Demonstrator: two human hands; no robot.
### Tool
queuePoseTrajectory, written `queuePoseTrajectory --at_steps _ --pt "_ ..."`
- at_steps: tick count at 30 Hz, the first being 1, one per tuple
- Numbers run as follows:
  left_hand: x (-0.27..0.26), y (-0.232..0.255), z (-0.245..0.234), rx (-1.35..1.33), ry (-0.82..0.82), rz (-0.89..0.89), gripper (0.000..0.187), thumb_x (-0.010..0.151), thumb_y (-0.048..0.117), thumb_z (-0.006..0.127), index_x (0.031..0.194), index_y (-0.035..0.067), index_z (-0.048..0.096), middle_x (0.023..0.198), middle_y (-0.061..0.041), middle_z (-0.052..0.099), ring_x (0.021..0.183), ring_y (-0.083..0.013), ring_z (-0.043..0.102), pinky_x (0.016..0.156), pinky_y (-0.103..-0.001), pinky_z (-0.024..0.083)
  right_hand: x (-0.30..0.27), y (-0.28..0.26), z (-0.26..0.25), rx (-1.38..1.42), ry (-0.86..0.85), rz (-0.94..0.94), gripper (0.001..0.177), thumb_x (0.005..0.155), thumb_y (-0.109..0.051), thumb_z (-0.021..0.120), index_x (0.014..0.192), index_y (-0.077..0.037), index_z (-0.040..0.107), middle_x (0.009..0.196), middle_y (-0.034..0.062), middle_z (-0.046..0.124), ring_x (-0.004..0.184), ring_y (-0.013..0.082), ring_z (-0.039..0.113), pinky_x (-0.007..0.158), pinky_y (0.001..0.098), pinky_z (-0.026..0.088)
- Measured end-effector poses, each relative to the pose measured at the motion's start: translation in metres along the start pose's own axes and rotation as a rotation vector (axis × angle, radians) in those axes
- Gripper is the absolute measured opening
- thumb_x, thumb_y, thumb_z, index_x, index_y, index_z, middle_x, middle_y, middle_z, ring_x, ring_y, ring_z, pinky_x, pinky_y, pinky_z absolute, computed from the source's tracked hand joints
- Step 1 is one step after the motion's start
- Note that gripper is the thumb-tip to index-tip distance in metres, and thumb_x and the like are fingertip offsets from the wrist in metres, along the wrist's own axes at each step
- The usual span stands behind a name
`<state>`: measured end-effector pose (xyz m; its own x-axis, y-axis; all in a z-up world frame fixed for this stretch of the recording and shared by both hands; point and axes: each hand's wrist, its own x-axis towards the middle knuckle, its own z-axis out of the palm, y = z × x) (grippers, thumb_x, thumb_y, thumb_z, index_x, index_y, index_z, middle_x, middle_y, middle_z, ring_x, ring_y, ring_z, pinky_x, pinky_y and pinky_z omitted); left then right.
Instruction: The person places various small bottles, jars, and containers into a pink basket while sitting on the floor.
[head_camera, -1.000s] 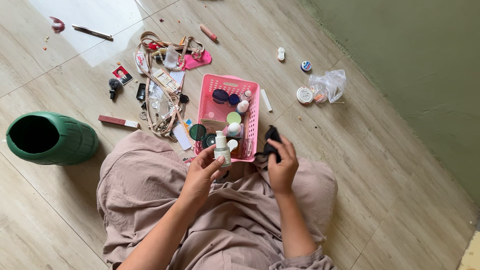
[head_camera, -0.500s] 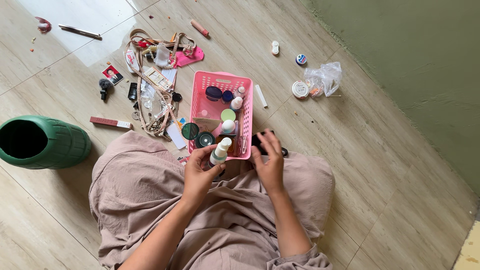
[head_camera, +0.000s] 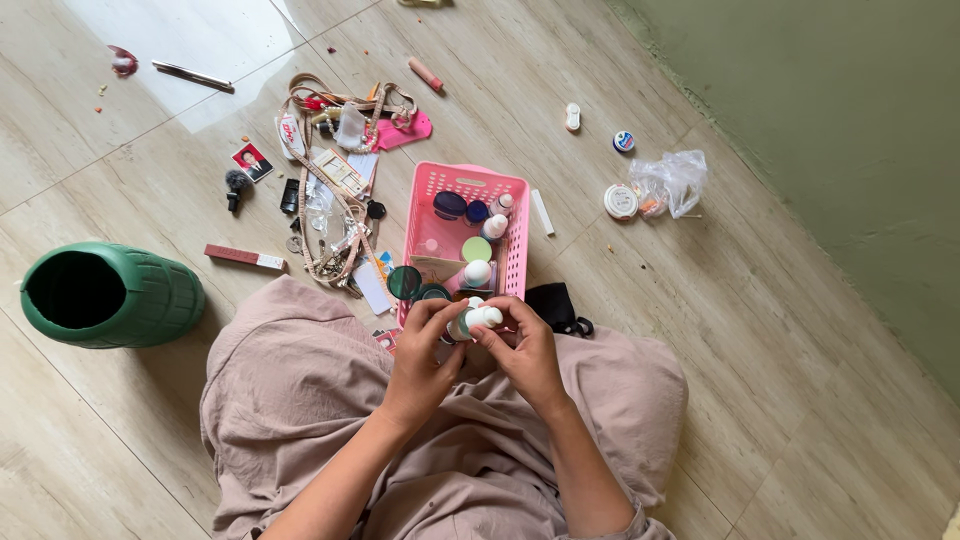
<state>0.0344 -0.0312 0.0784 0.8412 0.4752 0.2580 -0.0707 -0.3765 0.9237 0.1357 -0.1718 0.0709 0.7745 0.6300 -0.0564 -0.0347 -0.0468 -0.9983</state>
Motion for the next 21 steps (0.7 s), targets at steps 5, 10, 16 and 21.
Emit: queuePoseTrajectory --at_steps 5,10,16,21 --pt "0.024 -0.006 -0.011 0.074 -0.034 0.192 0.057 0.082 0.004 0.078 0.136 0.004 0.059 0.123 -0.017 0.060 0.112 -0.0341 0.062 0.093 -0.041 0.052 0.017 -0.004 -0.001 0.056 0.065 0.039 0.025 0.093 -0.004 0.071 0.117 0.001 0.065 0.104 0.0041 0.070 0.093 0.0079 0.068 0.081 0.0285 0.065" --pt "0.064 -0.034 -0.029 0.192 0.003 0.171 0.039 0.092 0.011 0.074 0.127 0.001 0.062 0.117 -0.017 0.064 0.106 -0.0337 0.063 0.092 -0.042 0.052 0.048 0.000 -0.010 -0.012 0.213 -0.073 0.028 0.095 0.000 0.072 0.122 0.003 0.063 0.109 0.0048 0.069 0.098 0.0098 0.064 0.087 0.0259 0.055" --pt "0.113 -0.078 -0.040 0.213 0.090 0.138 0.023 0.093 0.005 0.069 0.116 0.002 0.068 0.108 -0.014 0.067 0.102 -0.0321 0.064 0.090 -0.041 0.051 0.089 0.000 -0.015 -0.146 0.233 -0.197 0.028 0.094 0.001 0.072 0.121 0.002 0.064 0.115 0.0045 0.062 0.108 0.0122 0.067 0.094 0.0271 0.058" --pt "0.153 -0.111 -0.024 0.227 0.111 0.143 0.022 0.091 0.004 0.070 0.113 0.006 0.069 0.108 -0.011 0.068 0.103 -0.0320 0.064 0.090 -0.041 0.051 0.115 -0.002 -0.014 -0.393 0.285 -0.164 0.030 0.090 0.001 0.074 0.120 0.000 0.067 0.112 0.0070 0.060 0.104 0.0160 0.069 0.090 0.0287 0.062"
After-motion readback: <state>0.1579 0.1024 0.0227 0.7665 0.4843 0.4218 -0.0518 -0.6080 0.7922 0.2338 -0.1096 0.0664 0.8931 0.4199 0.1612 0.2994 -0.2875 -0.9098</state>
